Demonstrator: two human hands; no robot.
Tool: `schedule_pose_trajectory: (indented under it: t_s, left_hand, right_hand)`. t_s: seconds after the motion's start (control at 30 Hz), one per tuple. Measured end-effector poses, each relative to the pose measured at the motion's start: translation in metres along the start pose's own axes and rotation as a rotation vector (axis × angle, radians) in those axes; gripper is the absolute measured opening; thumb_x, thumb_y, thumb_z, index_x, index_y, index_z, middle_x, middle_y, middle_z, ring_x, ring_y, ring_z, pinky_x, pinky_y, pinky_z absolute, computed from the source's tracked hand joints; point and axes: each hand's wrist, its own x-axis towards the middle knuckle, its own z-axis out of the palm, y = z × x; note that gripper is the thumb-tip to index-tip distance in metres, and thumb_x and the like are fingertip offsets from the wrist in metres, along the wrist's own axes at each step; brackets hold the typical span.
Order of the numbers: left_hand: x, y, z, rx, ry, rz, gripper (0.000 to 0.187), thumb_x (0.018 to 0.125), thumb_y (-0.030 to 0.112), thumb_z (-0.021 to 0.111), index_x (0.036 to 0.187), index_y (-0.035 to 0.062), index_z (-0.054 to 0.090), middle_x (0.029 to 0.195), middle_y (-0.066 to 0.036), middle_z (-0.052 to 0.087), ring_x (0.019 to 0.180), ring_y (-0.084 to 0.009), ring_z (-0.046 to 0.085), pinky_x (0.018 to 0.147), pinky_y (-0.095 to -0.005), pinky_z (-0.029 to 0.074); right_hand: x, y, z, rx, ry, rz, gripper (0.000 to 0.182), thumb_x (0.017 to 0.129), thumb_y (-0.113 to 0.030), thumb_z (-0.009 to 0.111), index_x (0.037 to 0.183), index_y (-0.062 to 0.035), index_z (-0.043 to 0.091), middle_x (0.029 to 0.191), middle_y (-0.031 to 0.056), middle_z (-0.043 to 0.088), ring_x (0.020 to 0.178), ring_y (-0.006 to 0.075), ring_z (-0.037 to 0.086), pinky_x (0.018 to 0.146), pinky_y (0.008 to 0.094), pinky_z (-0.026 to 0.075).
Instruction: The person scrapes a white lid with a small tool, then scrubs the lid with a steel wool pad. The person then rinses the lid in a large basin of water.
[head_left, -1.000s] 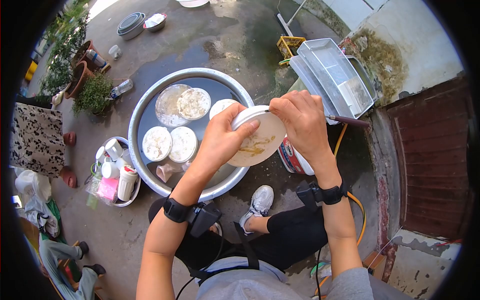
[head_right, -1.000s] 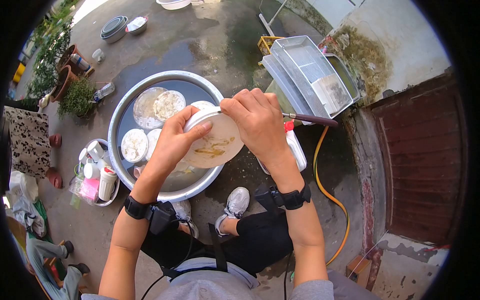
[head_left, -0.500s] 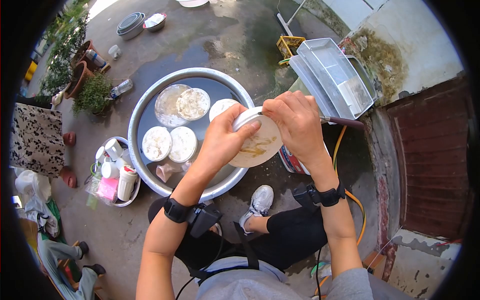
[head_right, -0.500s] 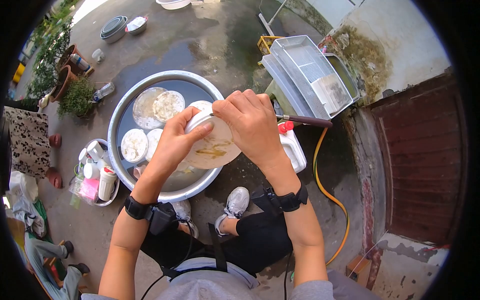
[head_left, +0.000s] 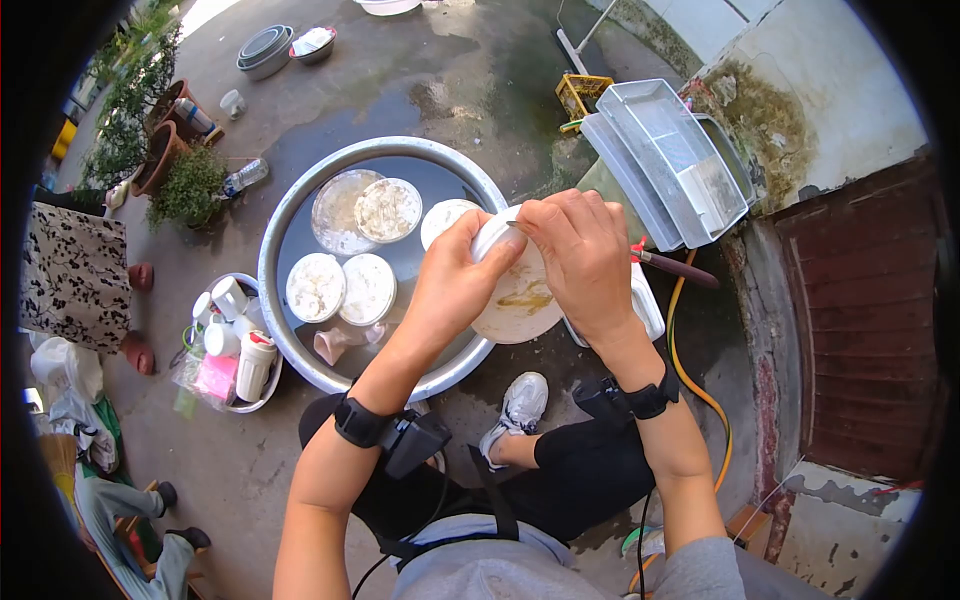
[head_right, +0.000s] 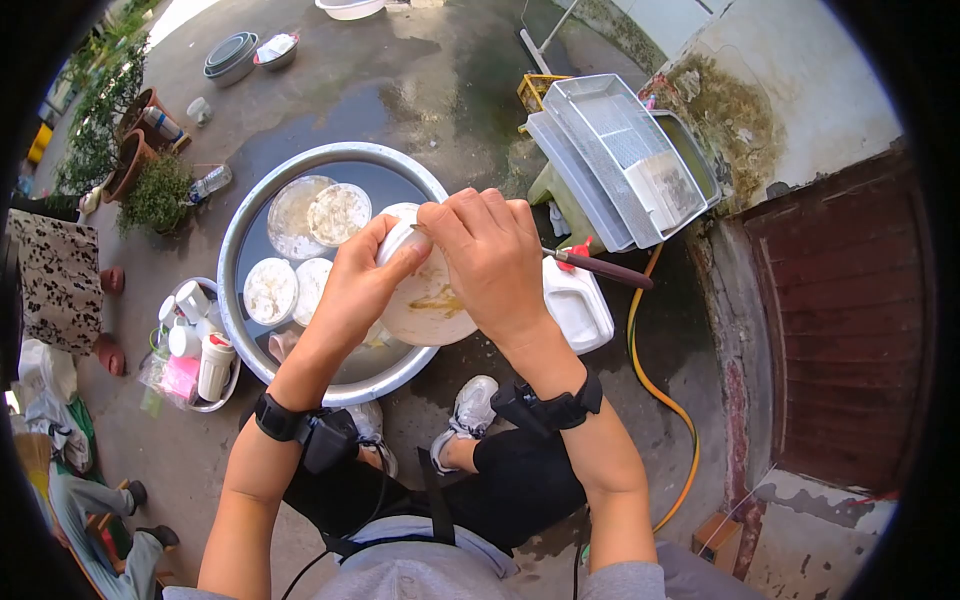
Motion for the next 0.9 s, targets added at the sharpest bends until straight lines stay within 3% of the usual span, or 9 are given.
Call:
schedule_pose_trajectory:
  t_s: [0.27, 0.5, 0.57, 0.67, 0.9]
  left_hand:
    - [0.002, 0.002, -0.005, 0.005, 0.055, 0.061, 0.026, 0.090, 0.023, 0.069, 0.097, -0.0016, 0.062, 0.087, -0.010, 0.067, 0.081, -0.0136, 0.063, 0.071, -0.0309, 0.051]
    - [0.004, 0.000, -0.009, -0.009, 0.014, -0.031, 0.026, 0.083, 0.016, 0.069, 0.100, -0.0019, 0.062, 0.090, -0.010, 0.067, 0.085, -0.0166, 0.064, 0.078, -0.0313, 0.051]
    - [0.005, -0.001, -0.012, -0.022, -0.094, -0.091, 0.031, 0.084, 0.008, 0.064, 0.114, 0.0006, 0.061, 0.103, -0.005, 0.064, 0.093, -0.0114, 0.061, 0.086, -0.0269, 0.049]
    - [0.005, 0.002, -0.012, 0.029, -0.076, -0.047, 0.034, 0.084, 0.008, 0.066, 0.117, 0.0008, 0.062, 0.105, -0.006, 0.066, 0.095, -0.0120, 0.062, 0.086, -0.0270, 0.049]
    - [0.004, 0.006, -0.009, -0.022, -0.004, 0.003, 0.033, 0.082, 0.015, 0.072, 0.111, -0.0008, 0.068, 0.098, -0.011, 0.071, 0.089, -0.0150, 0.067, 0.081, -0.0302, 0.052]
  right_hand:
    - [-0.002, -0.001, 0.002, -0.025, -0.013, -0.013, 0.019, 0.078, -0.010, 0.066, 0.096, -0.0161, 0.063, 0.083, -0.0014, 0.057, 0.082, 0.0182, 0.057, 0.072, 0.0336, 0.040]
    - [-0.003, 0.007, 0.001, 0.099, -0.031, 0.118, 0.019, 0.085, -0.009, 0.066, 0.102, -0.0134, 0.060, 0.085, 0.0020, 0.057, 0.074, 0.0236, 0.059, 0.062, 0.0358, 0.042]
    - [-0.005, 0.009, 0.002, 0.131, -0.058, 0.172, 0.020, 0.085, -0.008, 0.066, 0.104, -0.0129, 0.060, 0.086, 0.0026, 0.057, 0.073, 0.0247, 0.059, 0.061, 0.0362, 0.042]
    - [-0.004, 0.015, 0.003, 0.123, -0.037, 0.153, 0.024, 0.086, -0.008, 0.066, 0.108, -0.0133, 0.058, 0.088, 0.0031, 0.057, 0.078, 0.0250, 0.061, 0.066, 0.0367, 0.043]
    - [-0.002, 0.020, -0.008, 0.002, -0.073, 0.021, 0.016, 0.084, -0.010, 0.063, 0.098, -0.0180, 0.067, 0.089, -0.0029, 0.061, 0.083, 0.0163, 0.060, 0.080, 0.0340, 0.038]
